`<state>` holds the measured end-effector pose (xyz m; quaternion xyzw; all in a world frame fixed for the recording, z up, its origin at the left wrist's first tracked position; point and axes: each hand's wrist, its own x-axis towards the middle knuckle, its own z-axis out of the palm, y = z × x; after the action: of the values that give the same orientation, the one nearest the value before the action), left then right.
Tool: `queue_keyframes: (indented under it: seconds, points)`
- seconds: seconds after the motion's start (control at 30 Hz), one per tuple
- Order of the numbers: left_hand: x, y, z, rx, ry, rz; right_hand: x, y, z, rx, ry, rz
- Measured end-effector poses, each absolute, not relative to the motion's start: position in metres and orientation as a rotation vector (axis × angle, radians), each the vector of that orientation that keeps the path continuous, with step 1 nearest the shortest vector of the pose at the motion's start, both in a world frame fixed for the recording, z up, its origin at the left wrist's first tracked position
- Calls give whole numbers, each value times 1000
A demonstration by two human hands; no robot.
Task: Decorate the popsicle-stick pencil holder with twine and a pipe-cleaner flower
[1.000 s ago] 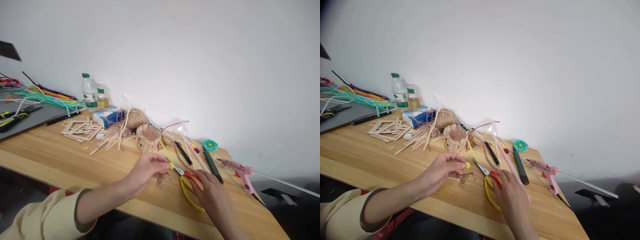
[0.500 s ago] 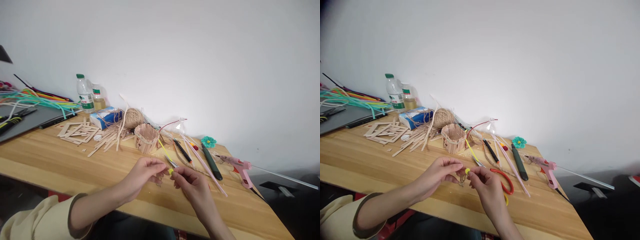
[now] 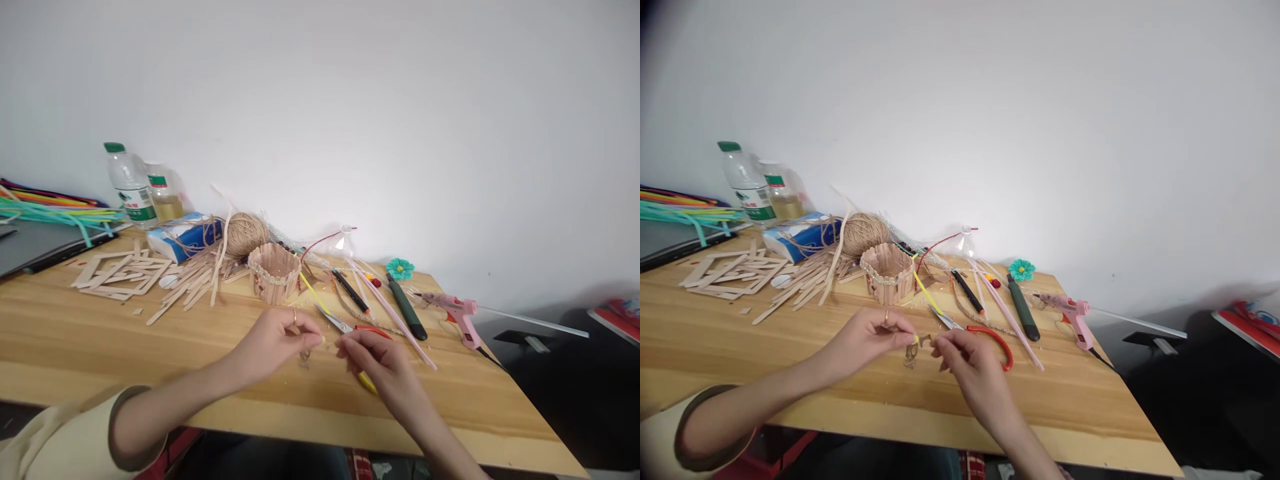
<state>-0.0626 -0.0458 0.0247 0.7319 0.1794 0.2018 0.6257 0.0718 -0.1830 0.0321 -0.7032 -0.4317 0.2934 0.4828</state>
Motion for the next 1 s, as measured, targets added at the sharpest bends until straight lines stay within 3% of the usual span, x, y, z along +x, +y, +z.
queue_keyframes:
  seconds: [0.23, 0.33, 0.6, 0.8, 1.0]
  points:
    - [-32, -43, 26, 1232, 511, 214, 167, -258, 29, -2290, -655, -58]
    - [-18, -46, 27, 1253, 498, 196, 215, -291, 24, -2471, -440, -183]
    - [16, -58, 25, 1287, 497, 192, 310, -295, -5, -2478, -610, -140]
    - [34, -66, 25, 1304, 481, 223, 322, -277, -15, -2350, -629, 142]
    - [43, -70, 24, 1436, 507, 213, 316, -280, -17, -2201, -467, 120]
